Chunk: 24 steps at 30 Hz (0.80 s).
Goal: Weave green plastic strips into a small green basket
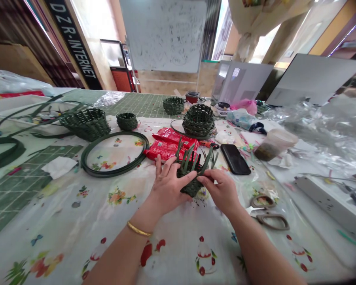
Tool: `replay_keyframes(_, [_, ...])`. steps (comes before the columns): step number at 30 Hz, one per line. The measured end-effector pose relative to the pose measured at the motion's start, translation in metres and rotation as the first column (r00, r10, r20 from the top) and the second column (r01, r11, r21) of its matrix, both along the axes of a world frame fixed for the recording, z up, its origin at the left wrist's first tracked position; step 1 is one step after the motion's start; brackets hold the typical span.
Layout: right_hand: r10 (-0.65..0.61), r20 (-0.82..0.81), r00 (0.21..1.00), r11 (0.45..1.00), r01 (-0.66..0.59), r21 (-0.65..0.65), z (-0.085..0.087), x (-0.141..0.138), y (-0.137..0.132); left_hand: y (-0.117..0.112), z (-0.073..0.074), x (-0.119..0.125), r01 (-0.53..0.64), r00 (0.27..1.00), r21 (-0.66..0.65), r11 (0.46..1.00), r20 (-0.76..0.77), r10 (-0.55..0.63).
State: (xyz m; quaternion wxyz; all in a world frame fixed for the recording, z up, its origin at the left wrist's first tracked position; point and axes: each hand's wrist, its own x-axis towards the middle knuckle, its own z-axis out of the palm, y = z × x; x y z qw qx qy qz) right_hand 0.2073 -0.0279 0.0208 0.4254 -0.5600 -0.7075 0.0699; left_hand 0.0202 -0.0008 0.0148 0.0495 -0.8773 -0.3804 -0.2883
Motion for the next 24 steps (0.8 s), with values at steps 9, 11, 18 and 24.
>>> replay_keyframes(9, [0.103, 0.102, 0.989, 0.995, -0.101, -0.026, -0.001, 0.001, 0.001, 0.004, 0.007, -0.005, -0.021, 1.000, -0.026, 0.999, 0.018, 0.021])
replay_keyframes(11, [0.080, 0.147, 0.986, 0.997, -0.083, 0.011, -0.003, 0.000, 0.002, 0.003, 0.006, -0.005, -0.042, 0.998, -0.050, 0.998, 0.036, 0.044])
replay_keyframes(18, [0.053, 0.340, 0.939, 0.993, -0.084, 0.077, -0.011, -0.006, 0.002, 0.003, -0.001, -0.005, 0.121, 0.983, -0.393, 0.911, 0.176, -0.054])
replay_keyframes(24, [0.042, 0.415, 0.909, 0.993, -0.083, 0.082, -0.011, -0.015, -0.003, 0.009, -0.007, -0.006, 0.177, 0.941, -0.517, 0.837, 0.338, 0.010])
